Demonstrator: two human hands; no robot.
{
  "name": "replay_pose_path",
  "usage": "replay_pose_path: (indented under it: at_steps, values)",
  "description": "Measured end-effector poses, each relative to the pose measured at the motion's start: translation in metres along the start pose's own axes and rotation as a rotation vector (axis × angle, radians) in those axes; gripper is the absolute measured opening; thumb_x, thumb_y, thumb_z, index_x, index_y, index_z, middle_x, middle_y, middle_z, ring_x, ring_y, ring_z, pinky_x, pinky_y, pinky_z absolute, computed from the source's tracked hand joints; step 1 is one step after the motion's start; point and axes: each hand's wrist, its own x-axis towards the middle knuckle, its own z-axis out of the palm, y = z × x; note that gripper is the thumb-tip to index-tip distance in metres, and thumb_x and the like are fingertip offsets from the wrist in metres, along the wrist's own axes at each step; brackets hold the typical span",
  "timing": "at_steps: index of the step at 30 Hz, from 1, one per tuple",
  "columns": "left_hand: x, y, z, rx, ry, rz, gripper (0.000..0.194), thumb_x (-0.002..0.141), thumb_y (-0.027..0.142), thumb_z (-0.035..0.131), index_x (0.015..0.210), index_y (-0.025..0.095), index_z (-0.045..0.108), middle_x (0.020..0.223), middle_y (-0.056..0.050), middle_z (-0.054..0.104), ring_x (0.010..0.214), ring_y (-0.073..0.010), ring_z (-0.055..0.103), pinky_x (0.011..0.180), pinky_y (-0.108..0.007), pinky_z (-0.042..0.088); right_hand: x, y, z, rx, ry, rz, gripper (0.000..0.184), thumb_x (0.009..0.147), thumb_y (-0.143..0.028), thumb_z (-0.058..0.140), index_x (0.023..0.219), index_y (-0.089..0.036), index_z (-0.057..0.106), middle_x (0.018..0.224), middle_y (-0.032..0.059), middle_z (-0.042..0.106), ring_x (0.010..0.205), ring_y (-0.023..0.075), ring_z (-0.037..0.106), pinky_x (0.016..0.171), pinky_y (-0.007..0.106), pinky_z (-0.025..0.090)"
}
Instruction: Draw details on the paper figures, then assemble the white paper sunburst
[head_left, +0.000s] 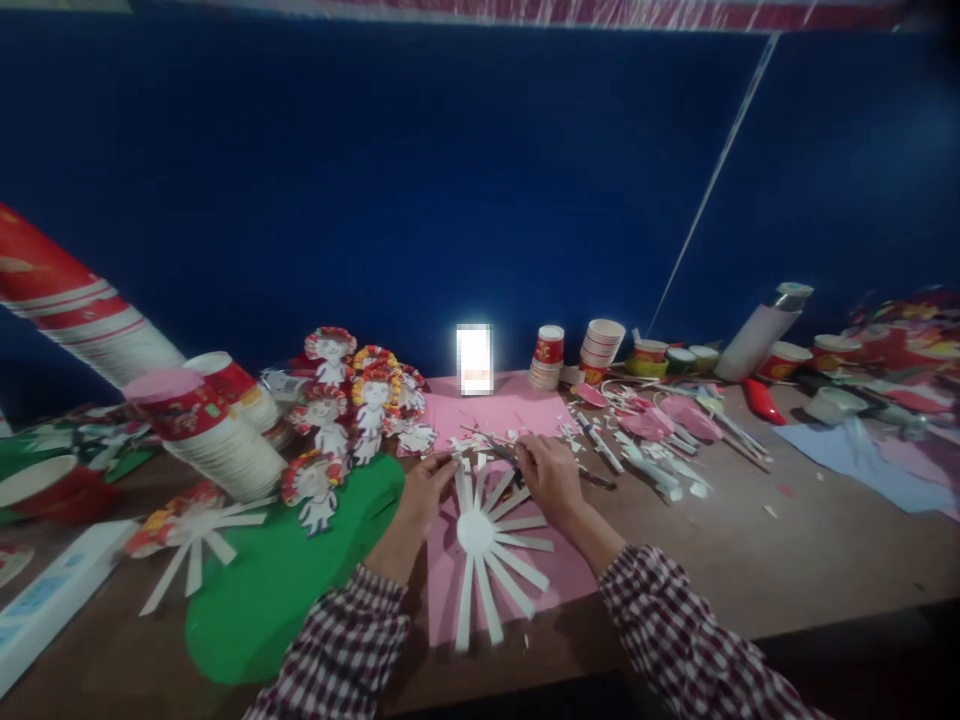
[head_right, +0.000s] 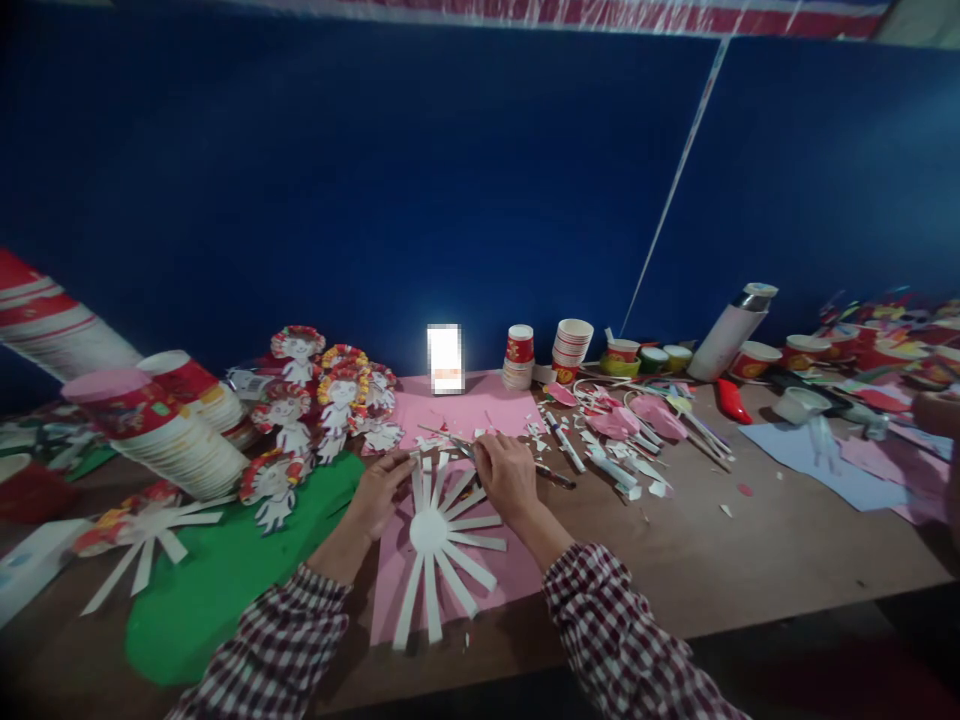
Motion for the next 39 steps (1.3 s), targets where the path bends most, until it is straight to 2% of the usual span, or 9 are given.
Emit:
replay_pose_path:
  at_steps: [5, 9, 16, 24, 26, 30, 35, 39]
  values:
    - [-0.001, -0.001, 0.0, 0.008, 0.018, 0.011, 0.042, 0.048, 0.036, 0.084, 0.081, 0.014, 0.068, 0.067, 0.001, 0.066, 0.056, -0.0087, 0.057, 0.055, -0.02, 0.044, -0.001, 0.0, 0.002, -0.033, -0.015, -0.058, 0.027, 0.097, -0.028, 0.043, 0.116, -0.023, 0.062, 0.085, 0.0051, 0.067, 0.078, 0.0186, 0.059, 0.072, 0.029, 0.036]
    - [-0.004, 0.001, 0.002, 0.041, -0.021, 0.016, 0.046, 0.048, 0.038, 0.084, 0.084, 0.013, 0.069, 0.07, -0.001, 0.067, 0.06, -0.0112, 0.059, 0.057, -0.022, 0.045, -0.001, -0.002, 0.004, -0.026, -0.013, -0.06, 0.022, 0.096, -0.023, 0.043, 0.104, -0.02, 0.064, 0.087, 0.0054, 0.068, 0.082, 0.0193, 0.06, 0.075, 0.03, 0.037]
    - [-0.006, -0.002, 0.004, 0.094, -0.09, 0.028, 0.045, 0.051, 0.042, 0.082, 0.085, 0.014, 0.069, 0.064, 0.002, 0.063, 0.052, -0.009, 0.052, 0.051, -0.021, 0.042, -0.003, -0.007, 0.006, 0.05, -0.013, -0.08, 0.015, 0.092, -0.016, 0.043, 0.092, -0.017, 0.058, 0.084, 0.0065, 0.066, 0.079, 0.0194, 0.059, 0.072, 0.028, 0.04]
    - [-0.007, -0.002, 0.003, 0.177, -0.184, 0.113, 0.027, 0.06, 0.035, 0.077, 0.078, 0.016, 0.072, 0.073, -0.001, 0.068, 0.066, -0.0125, 0.059, 0.061, -0.022, 0.045, -0.007, -0.015, 0.007, 0.081, -0.055, -0.1, 0.012, 0.091, -0.019, 0.046, 0.09, -0.018, 0.057, 0.08, 0.005, 0.066, 0.075, 0.0171, 0.06, 0.067, 0.025, 0.039]
    - [-0.008, -0.003, 0.004, 0.194, -0.227, 0.123, 0.028, 0.061, 0.036, 0.078, 0.08, 0.015, 0.073, 0.071, -0.002, 0.069, 0.064, -0.0126, 0.058, 0.059, -0.023, 0.045, -0.009, -0.017, 0.007, 0.085, -0.065, -0.095, 0.011, 0.089, -0.022, 0.05, 0.095, -0.018, 0.058, 0.081, 0.0044, 0.067, 0.074, 0.0172, 0.061, 0.066, 0.025, 0.039]
    - [-0.008, -0.007, 0.004, 0.205, -0.307, 0.158, 0.035, 0.061, 0.041, 0.078, 0.082, 0.013, 0.074, 0.075, -0.006, 0.071, 0.069, -0.0164, 0.062, 0.064, -0.026, 0.049, -0.013, -0.018, 0.007, 0.095, -0.089, -0.138, 0.023, 0.085, -0.027, 0.057, 0.106, -0.018, 0.059, 0.088, 0.0053, 0.069, 0.077, 0.0183, 0.062, 0.069, 0.026, 0.04]
    - [-0.008, -0.005, 0.003, 0.223, -0.373, 0.222, 0.032, 0.064, 0.038, 0.078, 0.084, 0.014, 0.075, 0.084, -0.009, 0.073, 0.081, -0.0204, 0.065, 0.076, -0.03, 0.051, -0.012, -0.02, 0.004, 0.118, -0.159, -0.206, 0.012, 0.087, -0.027, 0.053, 0.09, -0.019, 0.063, 0.081, 0.0044, 0.067, 0.074, 0.0172, 0.061, 0.067, 0.026, 0.039]
    - [-0.01, -0.003, 0.001, 0.242, -0.359, 0.254, 0.034, 0.06, 0.031, 0.081, 0.089, 0.015, 0.073, 0.087, -0.008, 0.072, 0.079, -0.019, 0.065, 0.072, -0.027, 0.05, -0.01, -0.023, 0.0, 0.176, -0.135, -0.248, 0.01, 0.083, -0.022, 0.055, 0.089, -0.019, 0.062, 0.083, 0.0043, 0.067, 0.074, 0.0164, 0.06, 0.067, 0.025, 0.039]
